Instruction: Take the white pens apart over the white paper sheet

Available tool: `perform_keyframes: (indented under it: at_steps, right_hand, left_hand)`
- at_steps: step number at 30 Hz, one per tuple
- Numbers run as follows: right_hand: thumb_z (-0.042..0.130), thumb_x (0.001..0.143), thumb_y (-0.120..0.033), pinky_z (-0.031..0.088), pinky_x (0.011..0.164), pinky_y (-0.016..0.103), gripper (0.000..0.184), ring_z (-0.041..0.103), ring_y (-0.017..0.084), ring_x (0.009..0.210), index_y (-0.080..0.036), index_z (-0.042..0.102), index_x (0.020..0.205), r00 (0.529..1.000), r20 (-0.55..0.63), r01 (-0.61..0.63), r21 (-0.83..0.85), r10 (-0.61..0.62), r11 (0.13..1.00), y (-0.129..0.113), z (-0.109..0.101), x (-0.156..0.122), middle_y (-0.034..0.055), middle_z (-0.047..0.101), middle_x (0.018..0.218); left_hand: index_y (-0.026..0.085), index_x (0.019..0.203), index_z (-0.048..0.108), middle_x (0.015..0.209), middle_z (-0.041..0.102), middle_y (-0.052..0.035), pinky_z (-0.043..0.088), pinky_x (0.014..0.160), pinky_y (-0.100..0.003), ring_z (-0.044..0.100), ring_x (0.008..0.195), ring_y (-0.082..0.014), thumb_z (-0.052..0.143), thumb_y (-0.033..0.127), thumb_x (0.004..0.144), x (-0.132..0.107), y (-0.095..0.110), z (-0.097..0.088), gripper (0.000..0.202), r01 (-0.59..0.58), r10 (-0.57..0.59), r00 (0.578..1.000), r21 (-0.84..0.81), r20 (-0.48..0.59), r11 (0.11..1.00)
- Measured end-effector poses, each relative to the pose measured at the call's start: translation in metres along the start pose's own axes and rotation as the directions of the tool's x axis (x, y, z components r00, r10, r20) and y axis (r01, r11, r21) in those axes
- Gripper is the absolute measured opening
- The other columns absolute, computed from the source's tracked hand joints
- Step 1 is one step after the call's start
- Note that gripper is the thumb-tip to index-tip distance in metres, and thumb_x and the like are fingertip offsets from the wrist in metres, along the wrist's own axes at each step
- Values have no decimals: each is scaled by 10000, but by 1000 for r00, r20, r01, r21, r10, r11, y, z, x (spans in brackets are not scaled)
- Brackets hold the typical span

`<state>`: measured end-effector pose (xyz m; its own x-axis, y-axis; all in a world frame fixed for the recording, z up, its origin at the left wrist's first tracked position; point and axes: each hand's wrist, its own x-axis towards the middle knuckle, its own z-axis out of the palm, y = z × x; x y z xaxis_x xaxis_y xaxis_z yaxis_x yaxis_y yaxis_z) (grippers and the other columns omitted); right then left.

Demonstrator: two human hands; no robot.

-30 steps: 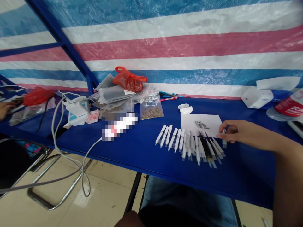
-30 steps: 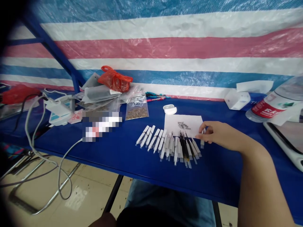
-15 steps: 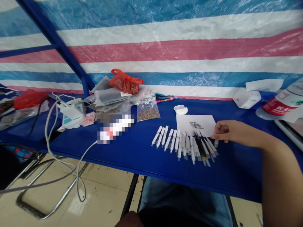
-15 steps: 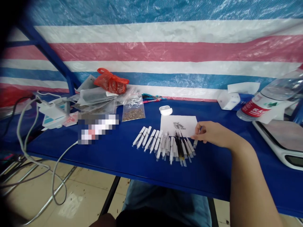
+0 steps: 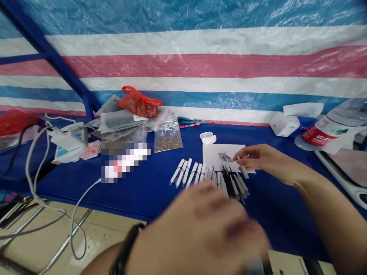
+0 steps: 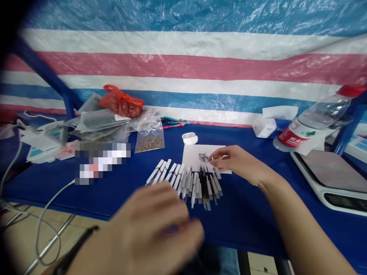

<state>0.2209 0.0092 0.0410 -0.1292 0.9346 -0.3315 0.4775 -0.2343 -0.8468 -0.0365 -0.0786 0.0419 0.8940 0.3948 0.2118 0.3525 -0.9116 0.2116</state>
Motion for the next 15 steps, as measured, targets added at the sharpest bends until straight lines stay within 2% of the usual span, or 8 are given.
perform_keyframes:
  at_steps: [1,2,5,6,8,10,11,15]
  right_hand:
    - [826,588,-491,533,706,331,402,648,222,790,-166,758,815,1000,28,-11,33,10,999,0,-1,1,84,713,841]
    - [838,590,-483,540,724,338,394,653,226,803,-166,767,812,999,44,-14,78,11,997,2,-1,3,92,724,873]
    - [880,569,-513,546,754,360,435,651,218,800,-169,779,816,999,34,-20,244,12,969,10,-2,9,95,730,914]
    - [896,549,-529,545,756,362,468,647,210,793,-173,779,828,1000,15,-27,303,23,953,12,-1,11,85,723,891]
    - [922,506,-553,544,760,359,518,638,195,782,-187,766,838,999,-29,-25,416,41,909,16,1,14,51,695,815]
    - [919,516,-571,547,768,369,516,631,179,744,-200,738,825,998,-54,-3,495,34,869,19,3,17,23,668,760]
    - [911,537,-571,549,773,376,498,631,176,728,-204,723,817,998,-64,11,516,25,856,20,4,18,17,661,748]
    - [856,624,-496,532,733,367,380,633,174,696,-205,681,793,993,-114,74,502,-19,862,24,8,20,21,665,751]
  left_hand:
    - [362,1129,663,892,692,-25,548,729,-351,654,811,-189,435,270,988,6,-23,-11,283,154,-153,988,48,-29,987]
    - [301,1103,671,868,693,-37,531,726,-342,650,792,-192,410,257,977,9,-46,-21,293,299,-294,953,85,-69,951]
    - [223,966,667,858,703,-44,469,676,-306,638,743,-198,402,288,919,9,-109,-37,277,602,-594,798,95,-101,793]
    - [218,908,657,818,697,-32,447,652,-297,625,702,-195,433,317,888,7,-127,-37,245,658,-655,753,59,-55,751]
    - [207,786,614,707,666,-11,420,631,-276,607,645,-182,461,302,815,2,-155,-31,183,721,-721,692,-75,33,688]
    - [208,682,545,636,624,-1,393,609,-268,585,615,-175,434,287,785,-5,-173,-21,170,777,-785,618,-131,-24,616]
    - [212,661,535,613,611,2,370,588,-269,574,603,-178,445,301,772,-8,-178,-17,169,785,-793,607,-123,-41,607]
    - [211,645,533,571,577,17,350,572,-256,543,571,-158,440,340,785,-14,-179,-6,213,732,-746,659,-145,-100,666]
